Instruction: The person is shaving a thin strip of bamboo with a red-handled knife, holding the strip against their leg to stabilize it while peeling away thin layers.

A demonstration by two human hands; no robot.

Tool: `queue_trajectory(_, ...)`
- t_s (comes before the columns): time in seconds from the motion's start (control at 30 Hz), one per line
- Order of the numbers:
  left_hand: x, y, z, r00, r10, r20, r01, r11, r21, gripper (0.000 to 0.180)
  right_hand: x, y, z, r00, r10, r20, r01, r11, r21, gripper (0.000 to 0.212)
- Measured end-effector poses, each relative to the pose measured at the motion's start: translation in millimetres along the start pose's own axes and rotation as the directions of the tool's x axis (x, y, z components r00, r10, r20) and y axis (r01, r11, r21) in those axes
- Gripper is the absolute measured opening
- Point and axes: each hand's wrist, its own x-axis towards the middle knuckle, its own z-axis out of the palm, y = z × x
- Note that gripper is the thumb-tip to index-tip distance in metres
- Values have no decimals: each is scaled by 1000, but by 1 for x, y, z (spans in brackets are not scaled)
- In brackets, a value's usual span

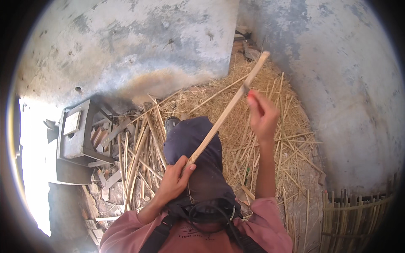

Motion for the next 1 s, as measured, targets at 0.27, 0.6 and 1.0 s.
queue_trajectory(0.27,-12,-12,0,999,-27,20,27,999,32,30,27,39,-4,992,60,-109,-68,995,-71,30)
queue_trajectory(0.6,-27,-21,-24,992,-36,124,31,998,47,32,37,229,-85,834,545,-93,-551,831,-77,52)
queue_trajectory(1.0,-22,-32,-51,960,-133,246,219,905,-365,54,-151,118,-11,447,731,515,-895,367,254,36)
